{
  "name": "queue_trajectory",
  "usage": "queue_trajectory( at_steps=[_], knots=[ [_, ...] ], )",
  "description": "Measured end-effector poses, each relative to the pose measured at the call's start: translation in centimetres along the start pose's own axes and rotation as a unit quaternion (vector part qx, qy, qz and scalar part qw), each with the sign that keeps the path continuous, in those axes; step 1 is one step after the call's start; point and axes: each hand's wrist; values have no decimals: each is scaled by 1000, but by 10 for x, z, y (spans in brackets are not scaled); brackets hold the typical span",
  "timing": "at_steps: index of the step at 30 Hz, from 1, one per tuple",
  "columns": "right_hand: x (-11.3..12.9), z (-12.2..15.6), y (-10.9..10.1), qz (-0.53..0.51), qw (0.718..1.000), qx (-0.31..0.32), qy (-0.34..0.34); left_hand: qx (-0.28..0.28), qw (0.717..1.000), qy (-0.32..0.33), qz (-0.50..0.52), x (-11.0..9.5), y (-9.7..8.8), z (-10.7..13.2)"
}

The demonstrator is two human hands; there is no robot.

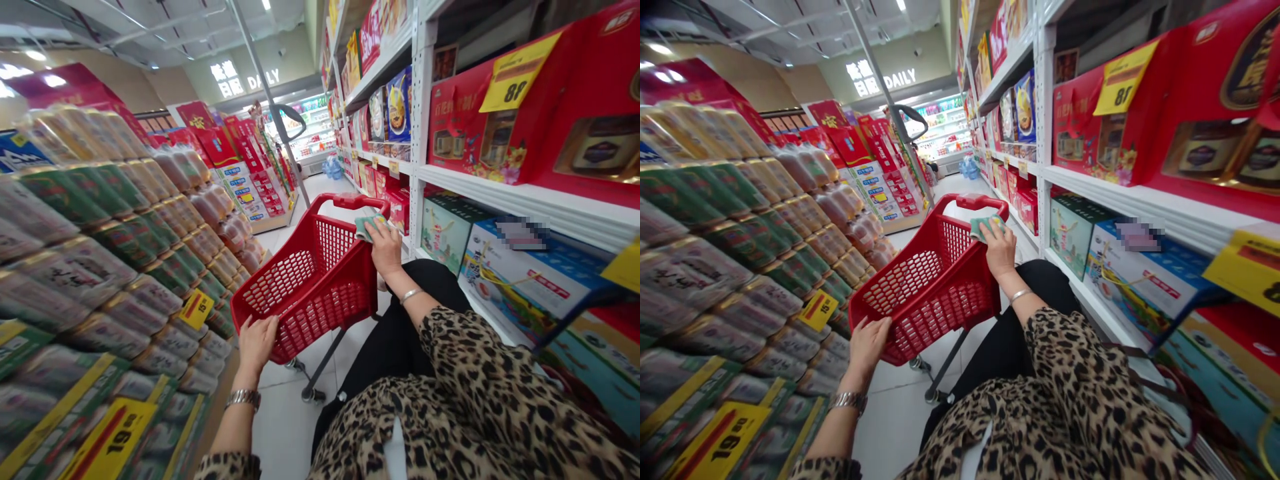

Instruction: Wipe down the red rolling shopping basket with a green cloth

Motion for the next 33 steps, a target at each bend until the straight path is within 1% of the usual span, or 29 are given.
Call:
queue_trajectory(
  at_steps=[3,6,10,12,14,16,17,19,21,23,25,27,29,31,33],
  knots=[
    [1,2,3,-14,1000,-5,6,7,1000,-3,-3,9,-1,-3],
    [9,21,7,-6,1000,18,-11,9,1000,-20,-3,13,-3,-6],
    [32,56,13,-20,990,63,-123,17,999,-30,-7,15,-4,-10],
    [48,72,19,-31,980,78,-180,20,999,-31,-11,15,-4,-11],
    [64,86,23,-45,964,88,-249,22,999,-32,-14,15,-3,-11],
    [78,95,26,-61,938,99,-325,25,999,-32,-17,14,-2,-10],
    [83,98,26,-68,927,103,-353,27,999,-31,-18,14,-2,-10],
    [86,96,24,-75,917,103,-378,29,999,-29,-19,13,-3,-9],
    [83,87,20,-67,919,90,-379,29,999,-26,-17,14,-4,-8],
    [74,72,14,-42,929,69,-360,27,999,-21,-13,16,-5,-8],
    [61,53,7,-5,945,52,-323,19,1000,-14,-2,24,-3,-8],
    [46,33,-1,32,959,46,-279,4,1000,1,10,36,1,-8],
    [31,14,-11,63,968,47,-240,-14,999,36,10,50,7,-9],
    [17,-5,-21,86,974,48,-202,-35,996,87,-5,63,13,-10],
    [4,-25,-29,97,982,52,-157,-59,990,124,-21,72,17,-9]
  ],
)
Point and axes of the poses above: each hand's wrist, its own z-axis away from the middle knuckle, its own y-axis out of the palm, x = y × z
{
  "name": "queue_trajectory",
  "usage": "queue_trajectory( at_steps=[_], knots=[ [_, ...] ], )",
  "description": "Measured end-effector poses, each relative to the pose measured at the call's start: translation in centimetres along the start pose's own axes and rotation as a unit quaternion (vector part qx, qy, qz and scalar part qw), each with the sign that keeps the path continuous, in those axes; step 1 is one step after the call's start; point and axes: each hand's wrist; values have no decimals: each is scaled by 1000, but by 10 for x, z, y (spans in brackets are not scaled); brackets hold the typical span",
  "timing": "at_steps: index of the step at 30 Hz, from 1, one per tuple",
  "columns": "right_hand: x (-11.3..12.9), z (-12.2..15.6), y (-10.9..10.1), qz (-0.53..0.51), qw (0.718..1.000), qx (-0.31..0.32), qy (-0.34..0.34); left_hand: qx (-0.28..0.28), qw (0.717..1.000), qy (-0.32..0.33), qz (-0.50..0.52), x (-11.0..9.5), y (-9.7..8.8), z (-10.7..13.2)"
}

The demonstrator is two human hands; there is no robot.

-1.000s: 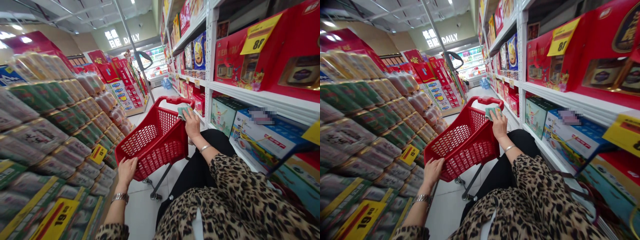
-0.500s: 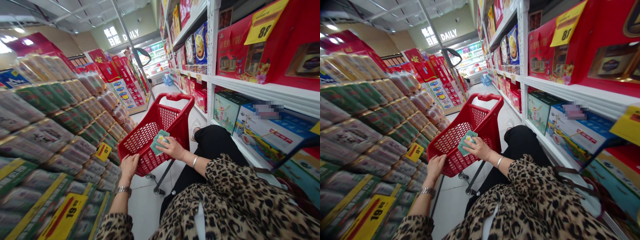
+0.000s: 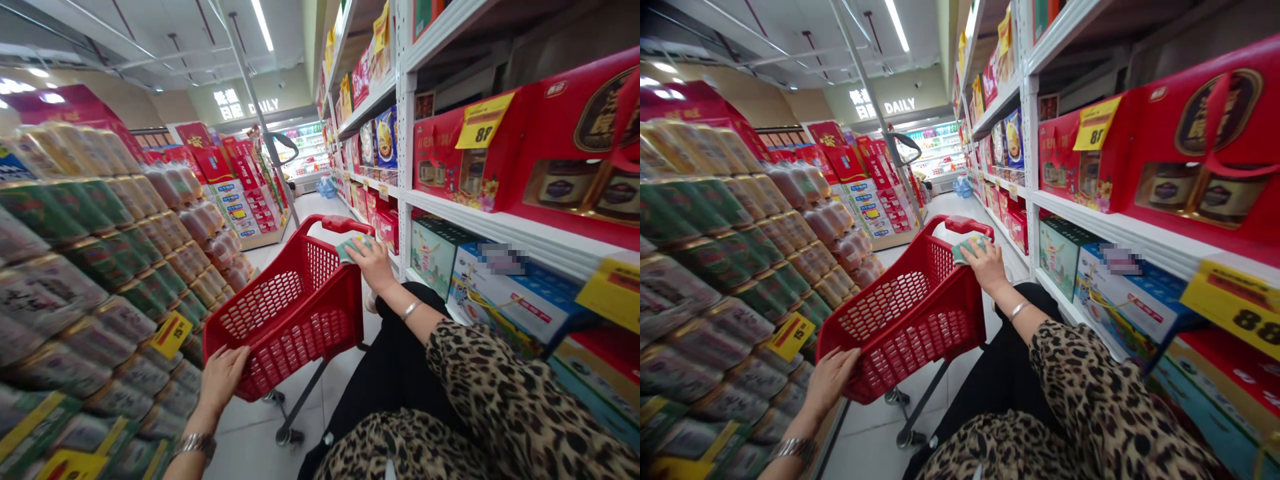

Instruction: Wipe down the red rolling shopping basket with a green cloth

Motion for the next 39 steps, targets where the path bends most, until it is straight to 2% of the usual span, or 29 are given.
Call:
queue_trajectory(
  at_steps=[3,6,9,12,16,19,22,24,27,29,31,39],
  knots=[
    [-23,-20,-2,-23,997,15,68,-8,1000,0,-4,1,-2,3],
    [-32,-31,4,-62,993,11,95,18,999,-50,9,-7,-10,3],
    [-25,-27,7,-77,992,-7,101,34,993,-113,24,-14,-17,1],
    [-10,-13,3,-68,993,-9,98,35,990,-135,35,-16,-21,0],
    [27,10,-4,-47,998,18,47,23,989,-140,42,-18,-24,-1],
    [73,29,-2,-57,996,51,-41,18,989,-136,46,-24,-25,-1],
    [128,48,4,-85,983,78,-146,12,991,-127,50,-31,-25,-1],
    [159,56,8,-104,974,88,-183,2,991,-120,56,-34,-24,-1],
    [183,58,8,-123,964,100,-213,-10,992,-108,64,-37,-24,0],
    [181,53,5,-130,957,109,-234,-15,993,-100,67,-38,-24,2],
    [166,44,-1,-124,955,122,-239,-19,993,-91,70,-37,-25,3],
    [62,-4,-44,12,980,160,-119,-14,994,-73,78,-14,-24,13]
  ],
)
Point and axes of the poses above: each hand's wrist, its own z-axis away from the middle knuckle, its own y-axis out of the palm, x = y × z
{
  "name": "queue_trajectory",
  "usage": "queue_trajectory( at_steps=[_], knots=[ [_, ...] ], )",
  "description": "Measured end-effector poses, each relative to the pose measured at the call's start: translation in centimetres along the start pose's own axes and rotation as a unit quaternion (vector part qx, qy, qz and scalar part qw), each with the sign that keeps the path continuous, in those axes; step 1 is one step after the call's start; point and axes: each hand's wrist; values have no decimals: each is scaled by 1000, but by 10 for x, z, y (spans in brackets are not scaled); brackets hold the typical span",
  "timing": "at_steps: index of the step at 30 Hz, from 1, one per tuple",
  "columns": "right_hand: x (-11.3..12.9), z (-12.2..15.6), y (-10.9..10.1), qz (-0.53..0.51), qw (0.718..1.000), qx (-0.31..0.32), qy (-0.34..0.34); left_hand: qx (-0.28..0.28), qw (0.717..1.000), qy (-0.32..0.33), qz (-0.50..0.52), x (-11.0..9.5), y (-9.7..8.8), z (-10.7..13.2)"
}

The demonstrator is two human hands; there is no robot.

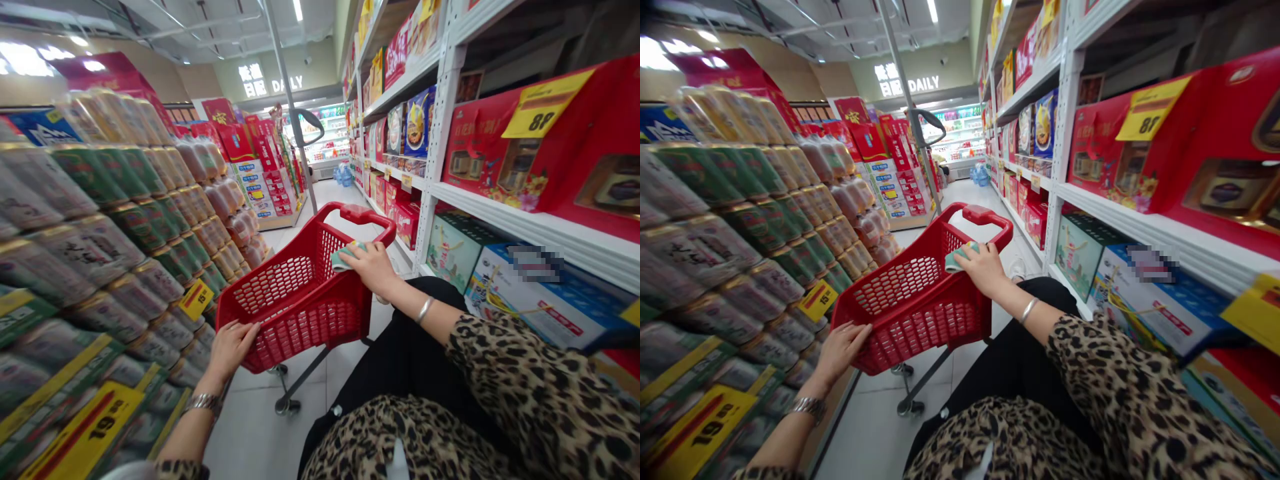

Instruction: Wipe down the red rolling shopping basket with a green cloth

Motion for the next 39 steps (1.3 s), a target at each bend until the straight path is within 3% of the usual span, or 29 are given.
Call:
queue_trajectory(
  at_steps=[4,7,13,17,19,21,24,26,29,33,39],
  knots=[
    [-43,-12,-22,12,994,8,104,8,1000,-1,-2,6,-2,2],
    [-59,-23,-30,-20,992,20,122,17,1000,-11,-2,3,-3,2],
    [-58,-35,-36,-67,990,51,110,31,999,-32,-31,17,-4,-12],
    [-40,-33,-44,-61,995,55,56,-31,981,-182,-57,24,-9,-31],
    [-24,-30,-49,-67,995,56,40,-54,970,-231,-57,13,-11,-45],
    [-5,-27,-53,-80,995,53,21,-72,973,-217,-26,-11,-10,-60],
    [24,-24,-58,-122,991,40,-30,-106,978,-131,118,-63,0,-83],
    [38,-21,-60,-158,985,23,-67,-121,960,-59,246,-98,8,-94],
    [49,-14,-62,-180,980,-22,-85,-116,946,-2,304,-135,16,-105],
    [42,-4,-57,-153,983,-83,-50,-139,954,-44,262,-145,9,-109],
    [6,-3,-30,-122,986,-113,-16,-104,942,-66,312,-120,-14,-108]
  ],
)
Point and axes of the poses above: each hand's wrist, its own z-axis away from the middle knuckle, its own y-axis out of the palm, x = y × z
